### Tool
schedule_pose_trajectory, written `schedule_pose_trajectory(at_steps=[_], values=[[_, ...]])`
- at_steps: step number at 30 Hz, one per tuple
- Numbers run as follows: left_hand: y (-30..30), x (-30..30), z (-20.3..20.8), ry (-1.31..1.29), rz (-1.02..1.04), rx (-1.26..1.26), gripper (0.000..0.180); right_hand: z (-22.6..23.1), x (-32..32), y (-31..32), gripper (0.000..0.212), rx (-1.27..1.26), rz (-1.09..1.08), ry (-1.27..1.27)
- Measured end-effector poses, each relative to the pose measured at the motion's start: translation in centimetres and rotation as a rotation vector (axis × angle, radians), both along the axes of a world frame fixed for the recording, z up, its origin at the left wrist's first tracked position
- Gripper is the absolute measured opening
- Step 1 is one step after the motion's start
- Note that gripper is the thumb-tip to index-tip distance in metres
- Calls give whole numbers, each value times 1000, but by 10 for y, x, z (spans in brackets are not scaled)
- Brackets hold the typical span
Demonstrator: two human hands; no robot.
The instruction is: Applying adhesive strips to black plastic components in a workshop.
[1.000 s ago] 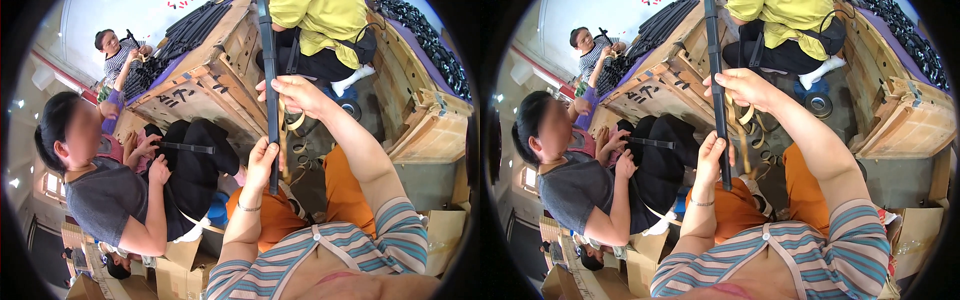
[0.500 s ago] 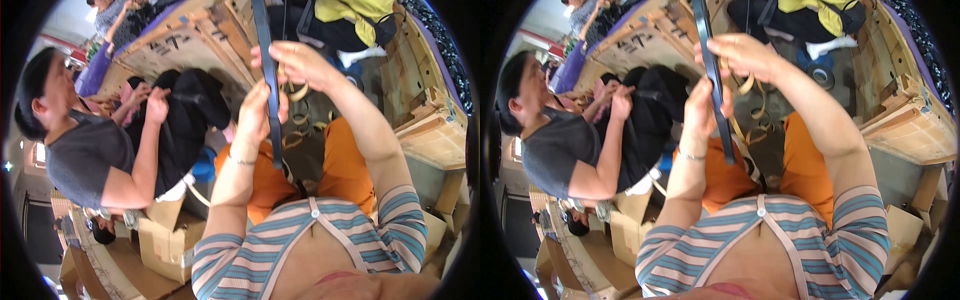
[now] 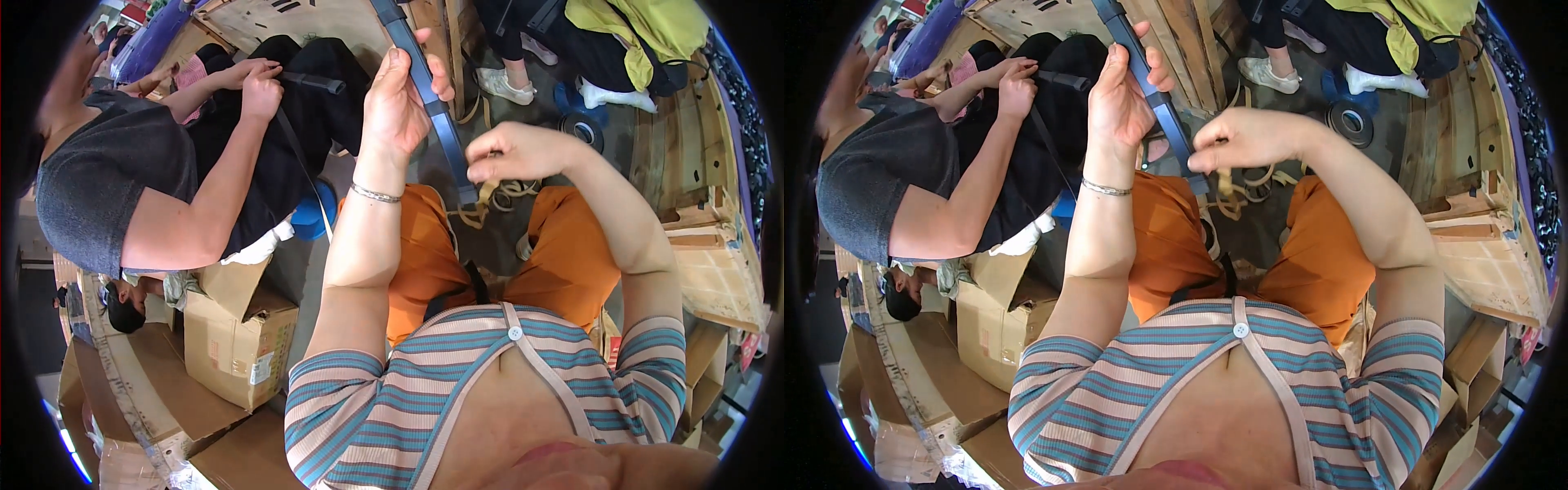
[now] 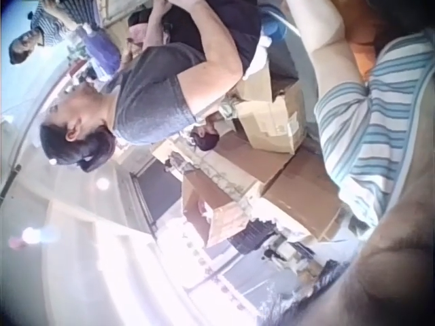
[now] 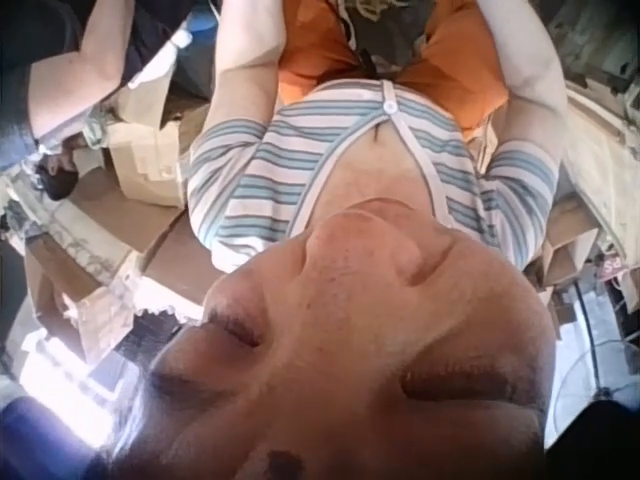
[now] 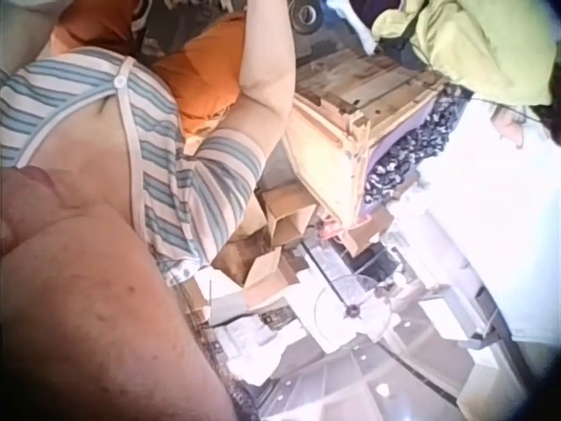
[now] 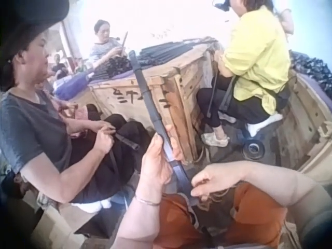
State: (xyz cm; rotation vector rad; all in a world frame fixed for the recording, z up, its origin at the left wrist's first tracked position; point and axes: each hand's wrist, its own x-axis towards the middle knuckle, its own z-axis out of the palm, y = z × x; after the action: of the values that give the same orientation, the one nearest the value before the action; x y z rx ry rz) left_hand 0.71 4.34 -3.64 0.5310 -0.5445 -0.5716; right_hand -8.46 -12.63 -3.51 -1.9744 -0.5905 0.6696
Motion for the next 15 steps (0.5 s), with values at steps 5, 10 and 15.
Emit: schedule_pose_trajectory(at_steps=[5,10,15], values=[[-2,-9,7,6,44,35,42,-7,-11,12,24,44,-155,-48],[-5,-22,10,9,17,193,50,-5,-18,9,22,163,-191,-91],[-5,-26,11,66,-116,60,44,8,-20,11,20,-51,-161,-134]])
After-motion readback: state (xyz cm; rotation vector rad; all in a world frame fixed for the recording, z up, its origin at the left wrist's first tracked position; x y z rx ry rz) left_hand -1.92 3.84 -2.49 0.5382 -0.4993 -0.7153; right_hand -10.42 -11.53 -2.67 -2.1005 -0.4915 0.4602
